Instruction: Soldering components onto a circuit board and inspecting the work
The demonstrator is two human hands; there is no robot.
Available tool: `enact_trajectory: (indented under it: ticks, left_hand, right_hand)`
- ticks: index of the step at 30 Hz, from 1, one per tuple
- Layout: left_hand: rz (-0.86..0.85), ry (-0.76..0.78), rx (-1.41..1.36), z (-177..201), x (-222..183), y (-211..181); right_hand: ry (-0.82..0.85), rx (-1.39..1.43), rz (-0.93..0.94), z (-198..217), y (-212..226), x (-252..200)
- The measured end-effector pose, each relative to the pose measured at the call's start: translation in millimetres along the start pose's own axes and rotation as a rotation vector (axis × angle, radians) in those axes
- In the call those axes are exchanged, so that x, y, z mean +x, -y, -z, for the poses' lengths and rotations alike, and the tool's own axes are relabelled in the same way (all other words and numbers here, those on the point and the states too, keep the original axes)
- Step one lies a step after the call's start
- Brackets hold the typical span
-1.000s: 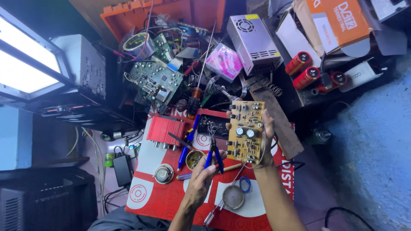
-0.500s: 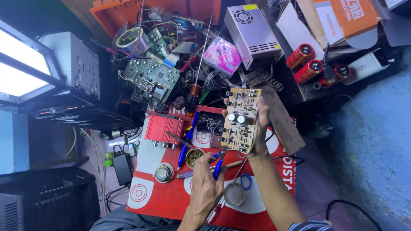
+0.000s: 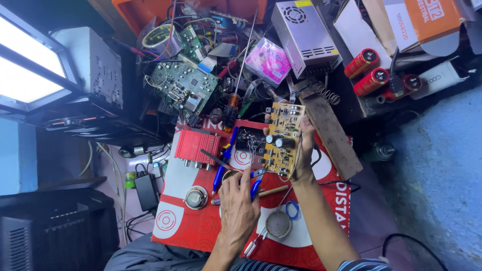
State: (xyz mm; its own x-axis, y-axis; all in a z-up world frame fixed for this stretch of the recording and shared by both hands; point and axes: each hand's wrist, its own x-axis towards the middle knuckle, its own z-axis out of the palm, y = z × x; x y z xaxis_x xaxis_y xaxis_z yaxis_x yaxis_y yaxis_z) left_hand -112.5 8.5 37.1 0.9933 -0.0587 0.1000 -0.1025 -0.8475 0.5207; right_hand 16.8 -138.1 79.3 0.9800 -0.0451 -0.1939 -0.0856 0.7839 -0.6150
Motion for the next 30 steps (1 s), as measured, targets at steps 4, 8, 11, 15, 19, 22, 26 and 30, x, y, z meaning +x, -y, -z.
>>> enact_trajectory:
  ticks: [4,8,11,15,19,22,26,30]
  left_hand:
    - [0.005,0.022,0.028,-1,0,2]
    - [0.011,0.075,0.094,-5,0,4]
    - [0.003,0.092,0.111,-13,-1,7]
    - [-0.003,0.105,0.12,-17,-1,9]
    - [-0.004,0.104,0.08,-16,-1,11]
    - [-0.004,0.113,0.068,-13,2,11]
    - [-0.029,0.065,0.129,-12,1,11]
    - [-0.032,0.044,0.081,-14,-1,14]
  right_hand:
    - [-0.036,-0.091,-0.052,2,1,-4]
    - [-0.021,-0.079,-0.001,-8,-1,-6]
    - [-0.02,-0.12,0.068,-6,-5,-9]
    - [-0.033,-0.241,0.133,-6,-7,-10]
    - [-0.042,-0.224,0.166,0,-12,-9]
    - [-0.011,-0.22,0.153,1,-11,-10]
    - [0.068,-0.102,0.128,0,-14,-10]
    - [0.063,-0.127,0.082,3,-16,-9]
